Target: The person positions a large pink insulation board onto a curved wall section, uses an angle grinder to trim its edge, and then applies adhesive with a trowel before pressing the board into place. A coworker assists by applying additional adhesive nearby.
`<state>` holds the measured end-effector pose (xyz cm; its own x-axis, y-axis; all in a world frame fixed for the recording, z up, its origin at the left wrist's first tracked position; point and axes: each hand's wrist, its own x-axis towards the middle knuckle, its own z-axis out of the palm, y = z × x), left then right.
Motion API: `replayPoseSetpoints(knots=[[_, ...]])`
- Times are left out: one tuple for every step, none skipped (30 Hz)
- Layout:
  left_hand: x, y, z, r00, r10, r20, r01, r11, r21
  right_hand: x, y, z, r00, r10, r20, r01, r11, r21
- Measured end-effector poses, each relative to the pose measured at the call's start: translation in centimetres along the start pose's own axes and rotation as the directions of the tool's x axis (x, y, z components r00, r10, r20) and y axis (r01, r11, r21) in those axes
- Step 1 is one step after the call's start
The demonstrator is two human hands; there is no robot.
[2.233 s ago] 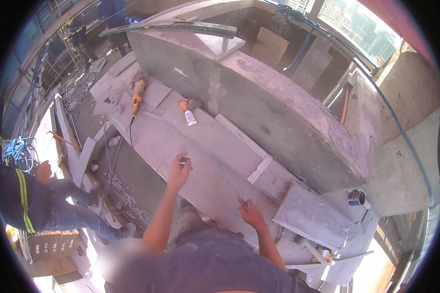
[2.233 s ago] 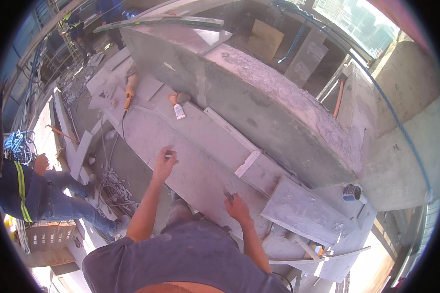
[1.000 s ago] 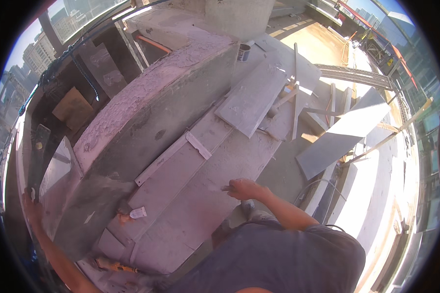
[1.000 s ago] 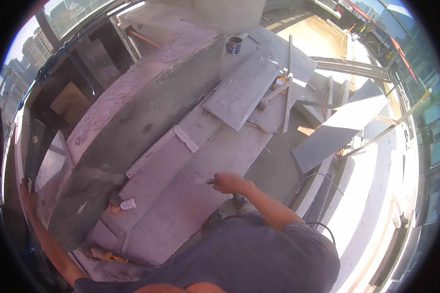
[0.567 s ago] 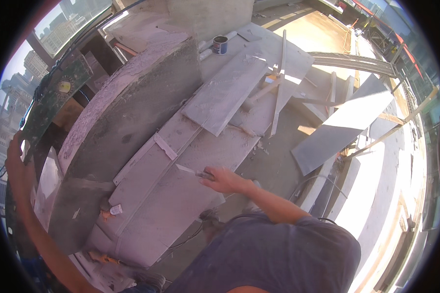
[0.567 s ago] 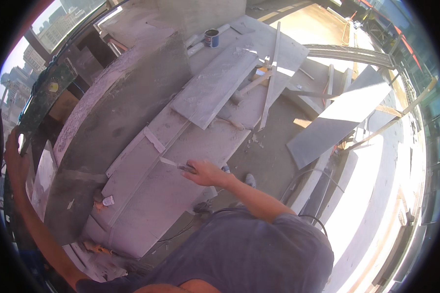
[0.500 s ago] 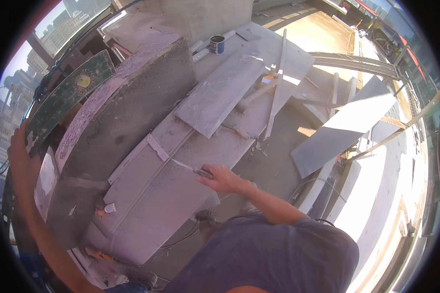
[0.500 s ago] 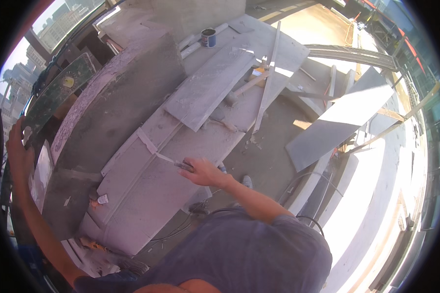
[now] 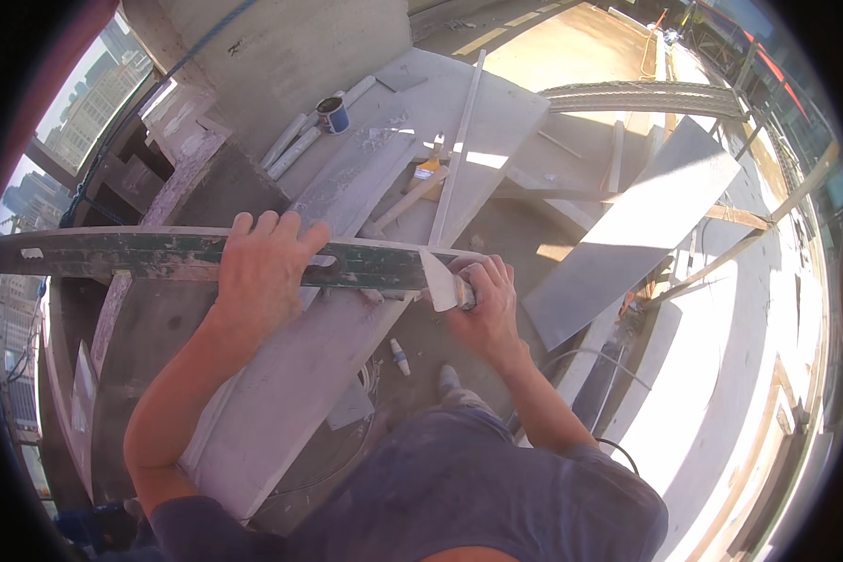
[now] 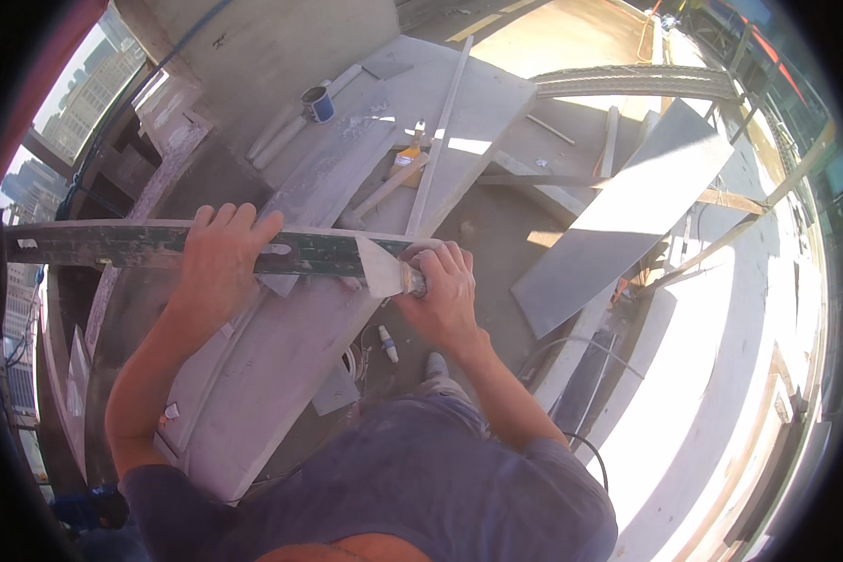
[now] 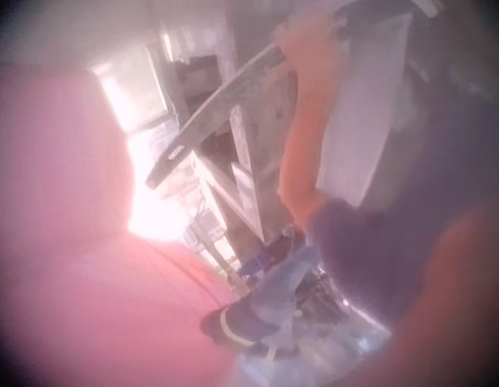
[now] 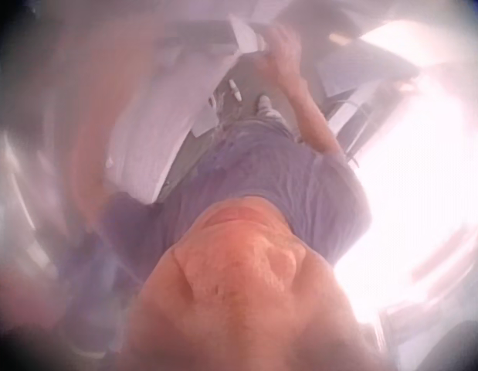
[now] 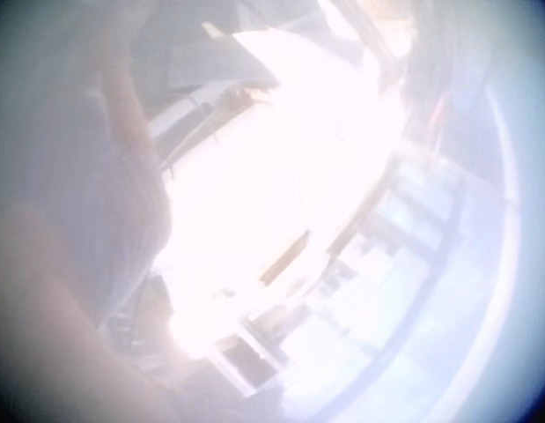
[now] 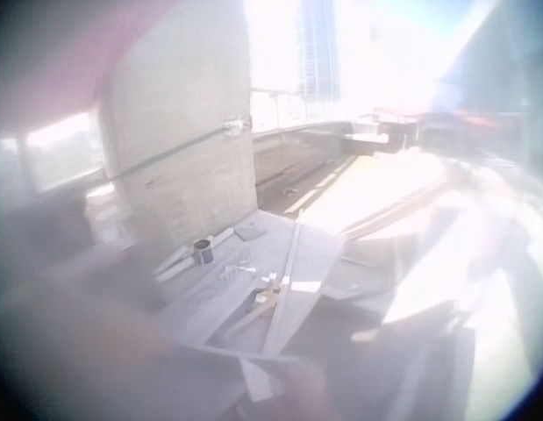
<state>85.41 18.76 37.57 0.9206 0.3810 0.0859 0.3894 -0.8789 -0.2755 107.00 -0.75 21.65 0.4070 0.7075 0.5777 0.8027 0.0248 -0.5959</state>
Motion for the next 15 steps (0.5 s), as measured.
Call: replayPoseSetpoints(knots=[[1.6, 1.3, 0.3, 0.999, 0.039, 0.007, -0.039, 0.999, -0.006, -0.4, 0.7, -0.5, 0.999, 0.037, -0.015, -0.037, 0.999, -0.030], [2.9, 2.6, 0.7, 0.996, 0.085, -0.017, -0.085, 0.996, 0.013, -1.3, 1.3, -0.8, 0.997, 0.071, -0.030, -0.073, 0.995, -0.067], [4.4, 4.0, 1.3, 0.989, 0.137, -0.045, -0.136, 0.990, 0.028, -2.4, 1.9, -1.1, 0.993, 0.108, -0.048, -0.113, 0.987, -0.112], [5.2, 5.3, 1.9, 0.986, 0.166, -0.016, -0.165, 0.985, 0.051, -3.5, 2.5, -1.1, 0.987, 0.143, -0.072, -0.152, 0.976, -0.154], [6.8, 6.9, 2.7, 0.976, 0.218, 0.000, -0.217, 0.974, 0.061, -4.9, 3.5, -1.5, 0.976, 0.187, -0.109, -0.207, 0.954, -0.217], [7.9, 8.4, 3.0, 0.962, 0.273, -0.027, -0.270, 0.959, 0.080, -6.0, 4.0, -2.1, 0.964, 0.227, -0.141, -0.258, 0.928, -0.269], [8.6, 9.6, 3.2, 0.949, 0.313, -0.044, -0.307, 0.946, 0.099, -6.6, 4.0, -2.9, 0.950, 0.281, -0.135, -0.310, 0.905, -0.293], [9.0, 10.7, 3.6, 0.937, 0.345, -0.057, -0.337, 0.934, 0.116, -7.2, 3.9, -3.5, 0.935, 0.333, -0.124, -0.355, 0.880, -0.315], [9.6, 11.6, 4.2, 0.922, 0.385, -0.045, -0.377, 0.917, 0.128, -7.8, 3.9, -4.1, 0.917, 0.383, -0.113, -0.398, 0.853, -0.338], [10.5, 12.3, 4.8, 0.903, 0.428, -0.037, -0.420, 0.897, 0.137, -8.5, 4.1, -4.6, 0.894, 0.436, -0.103, -0.443, 0.826, -0.348], [11.4, 13.0, 5.4, 0.878, 0.477, -0.033, -0.468, 0.872, 0.145, -9.4, 4.5, -5.0, 0.866, 0.490, -0.101, -0.491, 0.792, -0.362], [12.1, 13.7, 5.8, 0.850, 0.526, -0.013, -0.519, 0.842, 0.146, -10.2, 4.8, -5.2, 0.835, 0.542, -0.099, -0.536, 0.756, -0.376], [12.6, 14.0, 5.9, 0.826, 0.563, 0.020, -0.559, 0.813, 0.164, -10.8, 5.1, -4.6, 0.866, 0.487, -0.116, -0.493, 0.787, -0.372], [13.3, 14.4, 6.4, 0.796, 0.603, 0.048, -0.602, 0.781, 0.166, -11.6, 5.4, -4.3, 0.890, 0.437, -0.130, -0.452, 0.807, -0.380], [14.3, 14.6, 7.0, 0.770, 0.633, 0.075, -0.637, 0.757, 0.148, -11.9, 5.6, -3.9, 0.913, 0.383, -0.142, -0.408, 0.827, -0.387]])
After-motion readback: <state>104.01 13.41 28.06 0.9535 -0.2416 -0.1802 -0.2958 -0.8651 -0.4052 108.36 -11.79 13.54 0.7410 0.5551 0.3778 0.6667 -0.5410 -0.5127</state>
